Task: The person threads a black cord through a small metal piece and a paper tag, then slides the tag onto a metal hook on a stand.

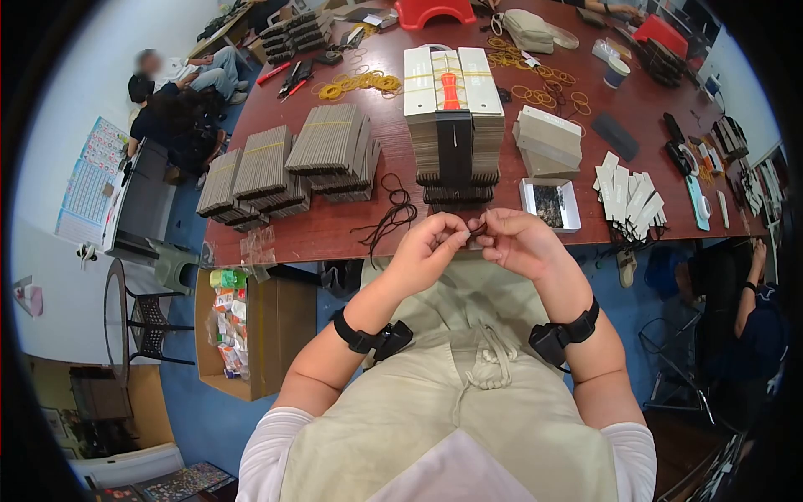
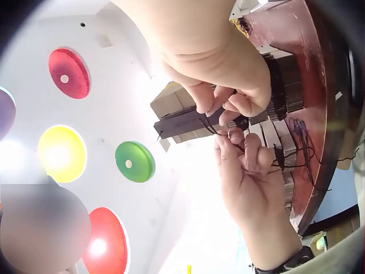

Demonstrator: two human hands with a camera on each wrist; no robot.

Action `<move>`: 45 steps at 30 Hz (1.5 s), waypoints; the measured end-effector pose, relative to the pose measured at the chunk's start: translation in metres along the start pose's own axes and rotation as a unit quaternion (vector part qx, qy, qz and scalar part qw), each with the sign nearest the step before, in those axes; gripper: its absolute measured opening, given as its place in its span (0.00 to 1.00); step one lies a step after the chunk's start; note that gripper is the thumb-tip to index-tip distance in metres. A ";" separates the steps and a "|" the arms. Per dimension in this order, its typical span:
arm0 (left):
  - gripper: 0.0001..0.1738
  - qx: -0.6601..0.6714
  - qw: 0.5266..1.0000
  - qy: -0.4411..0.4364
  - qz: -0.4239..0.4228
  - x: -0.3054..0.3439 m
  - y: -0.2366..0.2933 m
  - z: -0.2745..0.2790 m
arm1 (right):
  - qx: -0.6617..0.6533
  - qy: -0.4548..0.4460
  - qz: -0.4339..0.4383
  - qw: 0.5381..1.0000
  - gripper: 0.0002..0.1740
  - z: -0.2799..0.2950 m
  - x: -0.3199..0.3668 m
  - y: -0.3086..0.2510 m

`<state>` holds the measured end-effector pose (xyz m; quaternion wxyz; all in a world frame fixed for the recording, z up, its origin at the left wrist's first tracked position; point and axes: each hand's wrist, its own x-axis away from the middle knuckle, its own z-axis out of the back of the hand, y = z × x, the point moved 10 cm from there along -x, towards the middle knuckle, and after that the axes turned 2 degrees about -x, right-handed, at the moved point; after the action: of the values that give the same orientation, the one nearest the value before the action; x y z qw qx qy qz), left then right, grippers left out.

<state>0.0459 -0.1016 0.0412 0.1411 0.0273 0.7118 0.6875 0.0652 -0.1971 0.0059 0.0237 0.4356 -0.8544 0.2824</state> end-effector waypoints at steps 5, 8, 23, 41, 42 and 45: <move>0.05 -0.066 0.998 0.013 0.004 -0.001 -0.003 0.004 | -0.001 0.011 -0.024 1.000 0.06 0.012 -0.002 0.010; 0.05 -0.050 0.999 0.012 0.004 -0.002 -0.007 0.003 | -0.013 0.001 -0.022 1.000 0.06 0.010 -0.003 0.012; 0.06 0.084 0.995 0.019 0.047 -0.007 -0.016 0.004 | 0.315 0.136 0.162 0.925 0.13 0.013 0.010 -0.020; 0.06 0.104 0.987 -0.051 0.111 -0.003 -0.015 -0.012 | 0.113 -0.021 0.198 0.973 0.05 -0.005 -0.002 -0.012; 0.06 0.096 0.984 -0.074 0.129 -0.001 -0.017 -0.016 | 0.115 -0.040 0.191 0.974 0.05 -0.003 -0.003 -0.010; 0.06 0.063 0.987 -0.070 0.133 0.001 -0.017 -0.016 | 0.103 -0.079 0.147 0.981 0.06 -0.008 -0.002 -0.008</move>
<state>0.0440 -0.1176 0.0249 0.0961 0.1782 0.7324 0.6500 0.0709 -0.1950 0.0152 -0.1303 0.3258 -0.8749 0.3337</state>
